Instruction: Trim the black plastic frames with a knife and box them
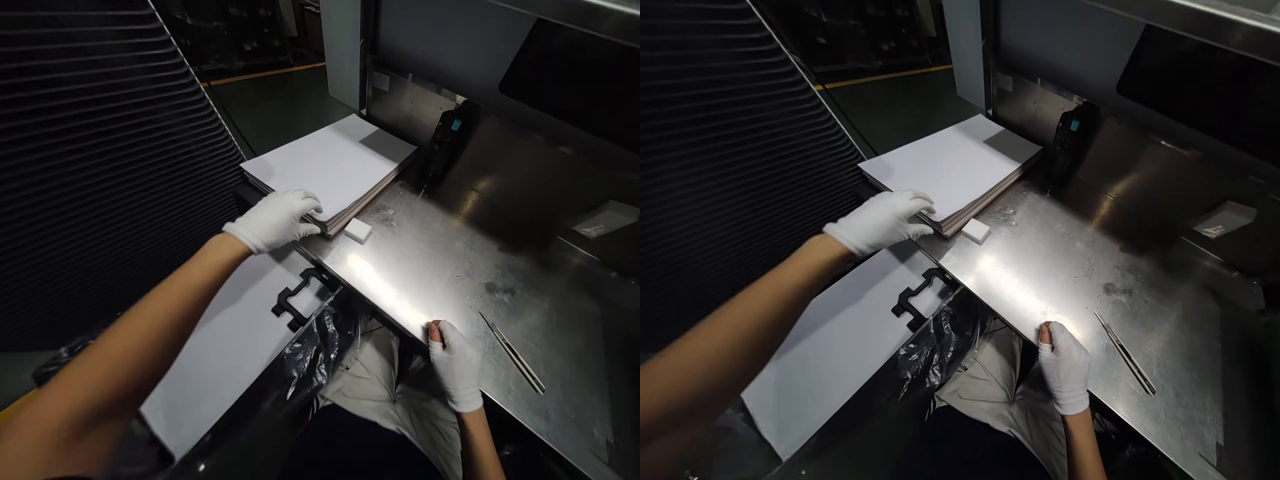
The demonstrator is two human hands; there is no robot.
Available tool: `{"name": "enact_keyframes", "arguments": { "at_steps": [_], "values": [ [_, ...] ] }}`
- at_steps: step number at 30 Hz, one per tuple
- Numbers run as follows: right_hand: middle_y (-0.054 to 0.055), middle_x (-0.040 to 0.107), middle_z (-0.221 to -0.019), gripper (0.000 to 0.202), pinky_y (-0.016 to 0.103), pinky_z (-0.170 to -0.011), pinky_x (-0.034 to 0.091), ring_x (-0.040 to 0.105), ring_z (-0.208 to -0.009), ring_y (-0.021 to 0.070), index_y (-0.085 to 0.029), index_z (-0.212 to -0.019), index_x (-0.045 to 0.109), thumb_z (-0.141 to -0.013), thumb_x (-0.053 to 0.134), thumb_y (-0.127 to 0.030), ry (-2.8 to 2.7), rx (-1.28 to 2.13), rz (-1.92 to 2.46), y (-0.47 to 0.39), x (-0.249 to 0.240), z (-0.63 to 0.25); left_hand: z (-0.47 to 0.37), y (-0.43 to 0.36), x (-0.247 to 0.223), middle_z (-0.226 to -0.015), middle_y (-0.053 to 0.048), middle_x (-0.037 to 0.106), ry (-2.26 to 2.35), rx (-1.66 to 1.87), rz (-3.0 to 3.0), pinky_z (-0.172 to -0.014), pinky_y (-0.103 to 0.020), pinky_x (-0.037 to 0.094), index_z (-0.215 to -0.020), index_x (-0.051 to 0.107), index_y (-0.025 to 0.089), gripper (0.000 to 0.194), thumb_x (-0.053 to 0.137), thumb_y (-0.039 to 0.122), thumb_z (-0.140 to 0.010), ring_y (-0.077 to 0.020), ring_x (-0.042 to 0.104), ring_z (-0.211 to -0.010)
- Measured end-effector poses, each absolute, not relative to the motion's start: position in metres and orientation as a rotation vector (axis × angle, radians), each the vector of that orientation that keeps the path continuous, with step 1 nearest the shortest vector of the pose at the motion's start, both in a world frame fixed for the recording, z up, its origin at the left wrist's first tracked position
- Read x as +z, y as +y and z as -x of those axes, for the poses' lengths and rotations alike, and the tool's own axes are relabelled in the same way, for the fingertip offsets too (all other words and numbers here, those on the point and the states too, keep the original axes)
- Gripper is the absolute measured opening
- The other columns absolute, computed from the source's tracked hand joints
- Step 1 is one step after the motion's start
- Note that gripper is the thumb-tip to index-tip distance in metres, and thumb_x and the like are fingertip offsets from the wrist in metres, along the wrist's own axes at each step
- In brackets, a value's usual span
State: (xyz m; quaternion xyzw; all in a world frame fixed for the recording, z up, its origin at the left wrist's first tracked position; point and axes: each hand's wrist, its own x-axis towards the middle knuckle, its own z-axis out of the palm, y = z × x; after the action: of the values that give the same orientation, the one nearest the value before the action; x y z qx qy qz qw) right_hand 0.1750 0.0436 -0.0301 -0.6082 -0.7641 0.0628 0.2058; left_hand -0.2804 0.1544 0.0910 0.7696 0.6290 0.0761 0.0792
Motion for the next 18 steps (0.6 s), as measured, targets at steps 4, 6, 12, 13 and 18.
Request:
{"name": "enact_keyframes", "arguments": {
  "at_steps": [4,6,12,13,18],
  "values": [
    [0.007,0.079,-0.083,0.05,0.032,-0.064,0.038,0.068,-0.067,0.0212,-0.021,-0.091,0.076,-0.116,0.043,-0.05,-2.107,0.13,1.707,0.044,-0.033,-0.175,0.288,0.204,0.095,-0.123,-0.008,0.074,1.759,-0.132,-2.375,-0.097,-0.034,0.046,-0.112,0.076,0.019,0.033,0.077,0.04,-0.087,-0.0257,0.066,-0.101],
    [0.007,0.079,-0.082,0.048,0.031,-0.065,0.039,0.067,-0.067,0.0203,-0.021,-0.091,0.075,-0.117,0.044,-0.048,-2.092,0.098,1.687,0.044,-0.034,-0.174,0.286,0.215,0.097,-0.117,-0.007,0.075,1.763,-0.266,-2.387,-0.093,-0.034,0.045,-0.103,0.076,0.019,0.025,0.078,0.038,-0.087,-0.0239,0.065,-0.092],
    [0.004,0.077,-0.077,0.048,0.032,-0.064,0.037,0.064,-0.062,0.0179,-0.021,-0.087,0.072,-0.118,0.045,-0.045,-2.066,-0.015,1.588,0.047,-0.036,-0.17,0.288,0.234,0.102,-0.11,-0.008,0.075,1.656,-0.484,-2.471,-0.089,-0.035,0.045,-0.097,0.076,0.02,0.018,0.076,0.035,-0.086,-0.0234,0.066,-0.085],
    [0.003,0.076,-0.075,0.049,0.032,-0.063,0.037,0.063,-0.06,0.0177,-0.022,-0.086,0.072,-0.118,0.044,-0.046,-2.056,-0.013,1.587,0.047,-0.036,-0.17,0.29,0.236,0.102,-0.11,-0.008,0.076,1.637,-0.498,-2.482,-0.086,-0.034,0.045,-0.096,0.076,0.021,0.018,0.077,0.034,-0.084,-0.0227,0.065,-0.083],
    [0.003,0.073,-0.07,0.052,0.031,-0.061,0.035,0.062,-0.059,0.0177,-0.023,-0.085,0.07,-0.118,0.04,-0.049,-2.04,0.061,1.62,0.049,-0.034,-0.168,0.293,0.242,0.104,-0.11,-0.009,0.08,1.652,-0.5,-2.454,-0.081,-0.033,0.045,-0.098,0.079,0.023,0.021,0.078,0.035,-0.081,-0.0232,0.066,-0.083]
  ]
}}
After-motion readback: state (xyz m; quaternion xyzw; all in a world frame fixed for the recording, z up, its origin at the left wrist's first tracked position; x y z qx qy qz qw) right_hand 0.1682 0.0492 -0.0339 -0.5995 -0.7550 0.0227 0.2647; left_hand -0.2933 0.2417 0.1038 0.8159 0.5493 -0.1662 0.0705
